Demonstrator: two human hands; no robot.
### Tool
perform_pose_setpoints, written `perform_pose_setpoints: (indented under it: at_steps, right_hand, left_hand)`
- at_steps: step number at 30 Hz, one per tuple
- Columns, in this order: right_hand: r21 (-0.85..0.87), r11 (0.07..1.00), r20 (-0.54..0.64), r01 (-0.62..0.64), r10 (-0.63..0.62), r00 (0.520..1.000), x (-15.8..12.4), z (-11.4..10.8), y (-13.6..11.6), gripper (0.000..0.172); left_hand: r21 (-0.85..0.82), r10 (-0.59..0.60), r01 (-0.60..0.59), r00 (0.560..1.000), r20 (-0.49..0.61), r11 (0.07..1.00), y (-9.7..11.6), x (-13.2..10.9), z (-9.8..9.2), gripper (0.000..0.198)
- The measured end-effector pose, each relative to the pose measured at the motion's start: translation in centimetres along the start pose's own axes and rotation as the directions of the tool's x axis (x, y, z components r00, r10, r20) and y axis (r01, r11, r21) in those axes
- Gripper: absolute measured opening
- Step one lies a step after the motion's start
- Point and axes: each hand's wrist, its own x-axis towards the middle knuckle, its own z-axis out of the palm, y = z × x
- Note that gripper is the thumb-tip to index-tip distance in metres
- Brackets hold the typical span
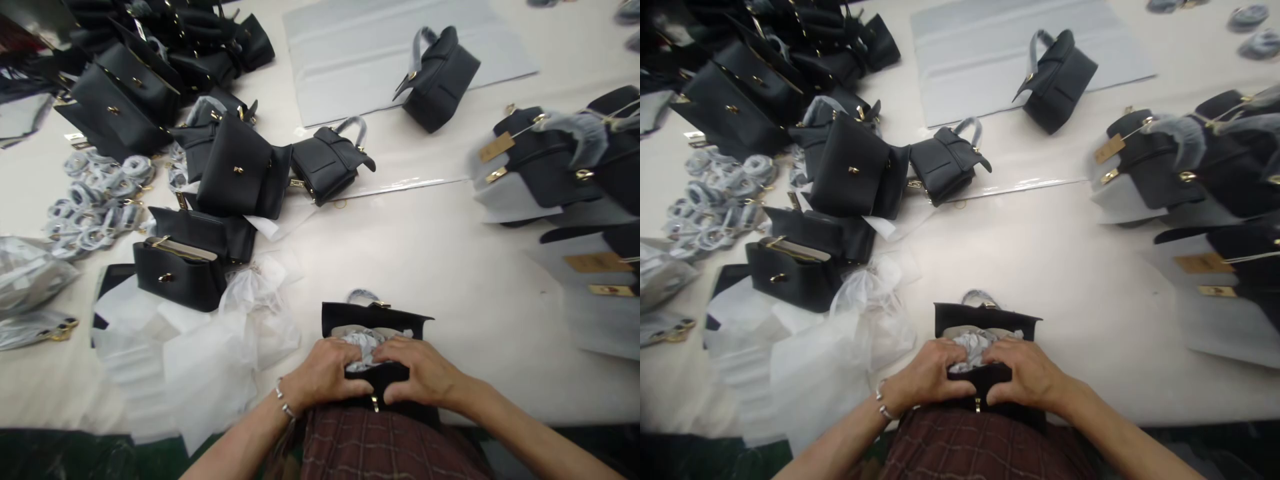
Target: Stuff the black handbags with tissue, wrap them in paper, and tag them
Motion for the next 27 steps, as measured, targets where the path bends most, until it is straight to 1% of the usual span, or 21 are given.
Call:
perform_pose_setpoints:
  at_steps: [2, 4, 5, 6, 7, 8, 9, 10, 11, 12, 13, 15, 16, 17, 19, 21, 23, 24, 27]
  right_hand:
    - [0.067, 0.998, -0.02, 0.008, -0.006, 1.0, 0.4, -0.5, 0.5, 0.058]
    - [0.186, 0.983, -0.006, 0.003, -0.002, 1.0, 0.7, -1.2, 1.1, 0.053]
    - [0.265, 0.964, 0.014, -0.026, 0.023, 1.0, 0.9, -1.6, 1.4, 0.049]
    - [0.336, 0.938, 0.039, -0.081, 0.072, 0.997, 1.2, -1.9, 1.6, 0.047]
    - [0.386, 0.908, 0.068, -0.161, 0.146, 0.987, 1.5, -2.3, 1.8, 0.047]
    - [0.406, 0.877, 0.096, -0.257, 0.238, 0.966, 1.9, -2.5, 1.8, 0.046]
    - [0.393, 0.852, 0.115, -0.346, 0.328, 0.938, 2.4, -2.7, 1.9, 0.042]
    - [0.348, 0.845, 0.117, -0.407, 0.392, 0.913, 2.8, -2.8, 1.8, 0.037]
    - [0.279, 0.859, 0.113, -0.429, 0.414, 0.903, 3.2, -2.9, 1.6, 0.036]
    - [0.2, 0.887, 0.104, -0.416, 0.403, 0.909, 3.6, -3.0, 1.5, 0.041]
    - [0.115, 0.919, 0.09, -0.377, 0.368, 0.925, 3.8, -3.0, 1.2, 0.05]
    - [-0.033, 0.957, 0.063, -0.287, 0.288, 0.955, 4.1, -3.1, 0.8, 0.07]
    - [-0.069, 0.961, 0.06, -0.267, 0.271, 0.961, 4.2, -3.1, 0.5, 0.077]
    - [-0.072, 0.96, 0.058, -0.271, 0.276, 0.959, 4.3, -3.1, 0.3, 0.078]
    - [0.016, 0.947, 0.062, -0.321, 0.319, 0.946, 4.5, -2.8, 0.0, 0.067]
    - [0.171, 0.911, 0.049, -0.375, 0.373, 0.927, 4.7, -2.3, -0.2, 0.053]
    - [0.297, 0.874, 0.014, -0.385, 0.399, 0.917, 4.7, -2.0, -0.3, 0.044]
    - [0.328, 0.869, -0.001, -0.37, 0.392, 0.92, 4.7, -1.9, -0.3, 0.04]
    - [0.307, 0.902, 0.0, -0.303, 0.318, 0.948, 4.6, -2.2, -0.1, 0.026]
  left_hand:
    - [-0.045, 0.002, -0.005, 0.998, -0.057, 0.999, -0.2, -0.2, -0.2, 0.034]
    - [-0.083, 0.042, -0.053, 0.991, -0.125, 0.995, -0.2, -0.4, -0.6, 0.041]
    - [-0.099, 0.071, -0.086, 0.987, -0.144, 0.991, -0.2, -0.5, -0.9, 0.046]
    - [-0.121, 0.092, -0.11, 0.985, -0.147, 0.986, -0.1, -0.5, -1.2, 0.049]
    - [-0.154, 0.087, -0.109, 0.986, -0.142, 0.982, 0.0, -0.3, -1.6, 0.045]
    - [-0.192, 0.051, -0.077, 0.989, -0.141, 0.978, -0.1, -0.1, -1.9, 0.036]
    - [-0.228, -0.019, -0.014, 0.99, -0.143, 0.974, -0.1, 0.3, -2.3, 0.028]
    - [-0.255, -0.11, 0.071, 0.984, -0.142, 0.964, -0.3, 0.8, -2.7, 0.023]
    - [-0.264, -0.195, 0.156, 0.972, -0.13, 0.952, -0.4, 1.4, -3.1, 0.02]
    - [-0.243, -0.248, 0.217, 0.963, -0.105, 0.945, -0.6, 2.0, -3.6, 0.018]
    - [-0.191, -0.262, 0.245, 0.963, -0.07, 0.951, -0.7, 2.6, -4.0, 0.021]
    - [-0.038, -0.217, 0.218, 0.976, 0.038, 0.975, -0.6, 3.5, -4.8, 0.039]
    - [0.035, -0.187, 0.185, 0.978, 0.095, 0.982, -0.5, 3.9, -5.2, 0.047]
    - [0.091, -0.167, 0.155, 0.976, 0.141, 0.984, -0.2, 4.1, -5.5, 0.053]
    - [0.119, -0.153, 0.131, 0.967, 0.205, 0.984, 0.1, 4.3, -5.7, 0.059]
    - [0.04, -0.133, 0.127, 0.967, 0.217, 0.991, 0.2, 4.0, -5.5, 0.057]
    - [-0.065, -0.123, 0.135, 0.979, 0.162, 0.989, -0.2, 3.5, -4.9, 0.052]
    - [-0.106, -0.128, 0.141, 0.984, 0.121, 0.984, -0.4, 3.2, -4.6, 0.052]
    - [-0.135, -0.163, 0.164, 0.986, 0.02, 0.977, -1.1, 2.2, -4.1, 0.057]
